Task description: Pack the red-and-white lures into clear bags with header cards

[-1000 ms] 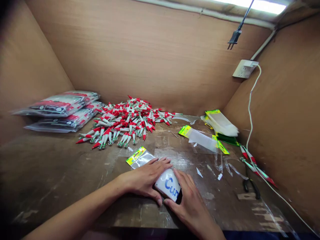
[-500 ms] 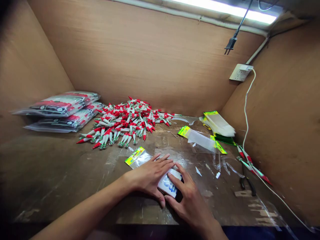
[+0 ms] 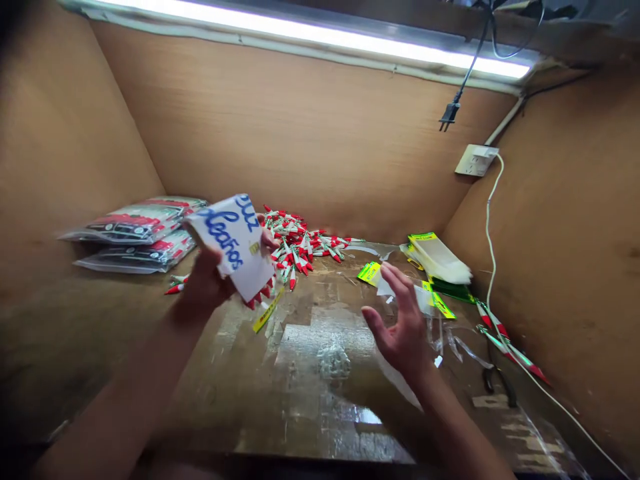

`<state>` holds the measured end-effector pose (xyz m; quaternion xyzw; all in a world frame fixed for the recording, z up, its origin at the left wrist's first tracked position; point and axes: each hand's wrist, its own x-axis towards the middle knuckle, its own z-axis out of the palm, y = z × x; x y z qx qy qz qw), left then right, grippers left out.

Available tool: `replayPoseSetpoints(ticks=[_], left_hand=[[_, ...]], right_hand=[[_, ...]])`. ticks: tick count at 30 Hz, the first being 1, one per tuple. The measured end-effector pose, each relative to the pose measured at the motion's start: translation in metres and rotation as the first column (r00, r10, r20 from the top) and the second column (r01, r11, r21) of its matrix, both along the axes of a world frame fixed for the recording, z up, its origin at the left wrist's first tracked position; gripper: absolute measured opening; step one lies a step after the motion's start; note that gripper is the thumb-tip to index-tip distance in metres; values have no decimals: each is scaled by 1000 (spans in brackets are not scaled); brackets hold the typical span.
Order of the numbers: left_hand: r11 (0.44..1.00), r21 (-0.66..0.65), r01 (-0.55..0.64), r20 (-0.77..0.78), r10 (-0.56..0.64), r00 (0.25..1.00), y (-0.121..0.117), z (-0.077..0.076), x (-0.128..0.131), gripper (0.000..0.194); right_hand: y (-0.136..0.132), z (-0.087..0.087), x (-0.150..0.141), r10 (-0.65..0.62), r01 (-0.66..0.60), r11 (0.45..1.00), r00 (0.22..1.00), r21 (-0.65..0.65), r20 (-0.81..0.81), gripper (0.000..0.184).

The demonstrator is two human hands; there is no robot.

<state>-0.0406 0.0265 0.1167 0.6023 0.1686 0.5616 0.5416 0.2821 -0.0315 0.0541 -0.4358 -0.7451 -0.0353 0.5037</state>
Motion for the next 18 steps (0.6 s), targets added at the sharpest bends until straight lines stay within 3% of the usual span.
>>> replayPoseSetpoints(ticks=[2,5,12,14,18], left_hand=[[996,-12,90,34,-89,995,-2,6,-6,71],[980,-63,190,-27,-192,981,-5,0,-2,76],[972,-62,228,-15,-229,973,0,-22,13,81],[934,-161,319,10,-321,947,1,-31,22,80],[760,-349,549,236,-495,836,-1,-60,47,91]], right_hand=[[13,-18,1,21,-27,989,999,-142,-41,63],[22,-34,1,68,-95,952,992,-290,-102,62],[17,-34,1,89,-137,938,983,-319,-161,60],[18,-33,-2,112,-194,916,964,-352,-240,59],[25,-20,-18,228,-426,811,861,-401,-454,53]])
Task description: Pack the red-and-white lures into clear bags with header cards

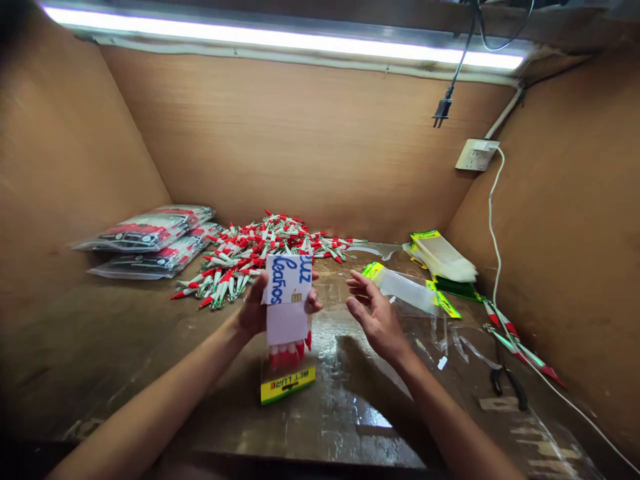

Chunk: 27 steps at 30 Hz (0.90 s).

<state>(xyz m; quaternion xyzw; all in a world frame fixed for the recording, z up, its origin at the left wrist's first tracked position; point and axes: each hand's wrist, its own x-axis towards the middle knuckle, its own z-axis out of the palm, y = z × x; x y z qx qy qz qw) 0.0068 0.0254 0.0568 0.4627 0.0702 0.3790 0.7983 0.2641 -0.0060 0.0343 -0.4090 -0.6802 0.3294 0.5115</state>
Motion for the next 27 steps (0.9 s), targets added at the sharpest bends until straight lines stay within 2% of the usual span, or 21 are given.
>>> replayPoseSetpoints(ticks=[2,5,8,12,15,17,21,23,25,26,27], left_hand=[[991,-97,90,53,-86,995,0,-16,10,91],[973,-163,166,85,-154,984,2,-34,17,83],[965,-194,176,82,-163,983,6,-45,14,86],[954,-254,157,75,-143,987,9,-58,8,93],[936,-318,153,32,-151,988,9,-67,9,79],[925,-359,128,-3,-138,990,8,-70,11,66],[920,-382,83,-46,-109,993,9,-68,13,51],[925,-375,65,-61,-95,994,10,-64,12,56],[932,-361,33,-66,-60,996,13,-61,10,59],[936,-352,13,-65,-38,997,15,-59,9,60],[939,-345,-7,-61,-15,998,16,-57,9,60]], right_hand=[[8,14,-14,126,-130,990,989,-55,-73,53],[24,34,-36,300,-324,929,942,-176,-152,52],[43,39,-53,295,-337,908,936,-247,-193,41],[64,25,-58,122,-196,944,955,-267,-269,36],[78,12,-50,8,-135,946,919,-294,-395,40],[87,8,-36,-98,-38,953,900,-301,-425,43],[102,8,12,-341,275,930,894,-245,-291,54],[101,9,37,-451,418,891,864,-180,-226,65],[92,7,49,-563,563,826,820,-34,-100,70],[85,5,48,-576,576,817,817,35,-2,64],[75,2,42,-527,524,850,842,57,113,54]])
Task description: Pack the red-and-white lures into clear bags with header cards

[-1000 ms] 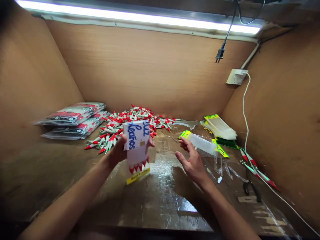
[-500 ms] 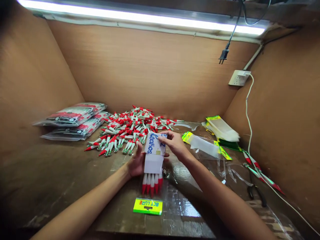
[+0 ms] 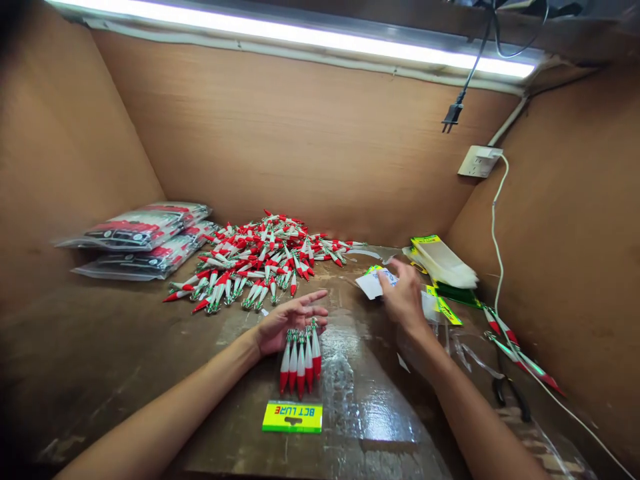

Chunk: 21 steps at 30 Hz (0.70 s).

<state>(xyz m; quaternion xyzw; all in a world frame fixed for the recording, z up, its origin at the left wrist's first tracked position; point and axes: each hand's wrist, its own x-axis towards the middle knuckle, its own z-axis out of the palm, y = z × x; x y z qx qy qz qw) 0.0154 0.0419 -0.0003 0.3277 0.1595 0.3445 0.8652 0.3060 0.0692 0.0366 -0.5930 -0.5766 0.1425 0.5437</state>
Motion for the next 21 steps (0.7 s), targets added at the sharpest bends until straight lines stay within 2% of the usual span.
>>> replayPoseSetpoints(ticks=[1,2,3,4,5,6,7,8,11,14,16,19,21], left_hand=[[1000,12,-25,5,25,1000,1,3,-1,61],[998,31,-53,10,53,999,2,5,-1,61],[995,58,-84,13,83,996,2,9,-2,61],[989,91,-115,16,114,993,2,12,-2,61],[981,126,-148,24,146,989,1,16,-2,61],[971,158,-181,37,177,984,-1,20,-2,60],[961,180,-212,54,206,977,-2,23,-2,58],[952,189,-241,68,232,970,-4,25,-2,57],[935,179,-305,38,303,952,-7,26,-2,63],[951,199,-235,-146,266,953,-5,17,-2,62],[950,273,-150,-281,228,932,-4,9,-2,56],[905,406,-125,-387,295,874,-4,-2,3,49],[888,436,-148,-407,341,847,-6,-6,8,45]], right_hand=[[-11,-4,-10,135,-128,987,989,-101,61,45],[-23,-8,-24,364,-339,902,930,-266,47,41],[-35,-13,-40,561,-530,751,827,-395,-43,42],[-46,-17,-56,685,-668,586,711,-458,-160,40],[-55,-21,-71,742,-751,473,622,-461,-250,37],[-62,-25,-84,757,-793,433,578,-429,-306,35],[-67,-28,-94,754,-817,421,556,-393,-348,33],[-69,-30,-100,740,-824,437,558,-361,-376,32],[-67,-32,-103,663,-795,516,606,-318,-440,32],[-60,-30,-92,576,-745,608,652,-274,-493,34],[-57,-28,-86,525,-717,658,657,-232,-541,38],[-53,-28,-81,478,-693,692,648,-200,-593,39],[-51,-30,-79,457,-693,691,639,-205,-619,33]])
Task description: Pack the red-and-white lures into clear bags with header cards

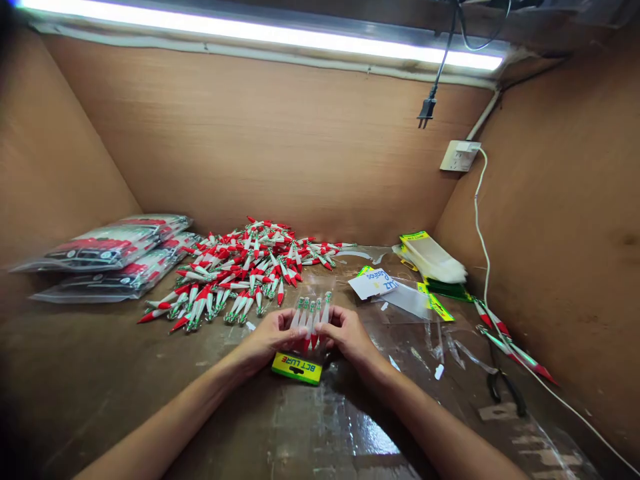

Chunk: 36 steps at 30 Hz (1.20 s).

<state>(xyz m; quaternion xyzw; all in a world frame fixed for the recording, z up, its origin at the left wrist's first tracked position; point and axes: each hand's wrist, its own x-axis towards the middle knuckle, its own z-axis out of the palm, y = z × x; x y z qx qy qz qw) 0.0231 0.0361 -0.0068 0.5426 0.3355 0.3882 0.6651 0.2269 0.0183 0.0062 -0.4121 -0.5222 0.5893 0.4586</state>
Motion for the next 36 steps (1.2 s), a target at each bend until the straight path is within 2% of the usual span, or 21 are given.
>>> replayPoseSetpoints(ticks=[4,9,17,19,21,23,25,28,32,36], left_hand=[[998,-4,-70,7,70,998,-4,-5,7,43],[992,10,-122,40,121,992,-3,-9,9,42],[987,13,-161,112,158,981,-7,-3,14,41],[989,-4,-151,134,150,980,-7,0,14,43],[990,-25,-137,154,139,978,-8,1,14,43],[991,-36,-125,161,129,978,-8,2,13,43],[993,-36,-110,152,114,982,-8,1,13,43],[995,-28,-91,126,94,988,-8,-1,13,43],[992,6,-123,85,122,989,-6,-1,13,41],[990,60,-125,28,124,992,-6,4,11,39]], right_hand=[[0,-7,0,0,-4,998,998,-64,-66,25],[-1,-11,-2,-9,3,999,994,-50,-110,32],[3,-13,1,-78,81,995,995,-65,58,44],[4,-11,2,-92,94,996,990,-8,105,44],[5,-6,6,-191,171,977,969,130,159,48],[5,2,12,-339,269,913,918,306,205,53],[3,11,18,-422,288,848,874,446,239,53],[1,22,28,-406,170,813,851,557,333,42],[0,28,36,-378,52,808,810,587,448,22],[-1,32,38,-369,-12,781,798,624,477,33]])
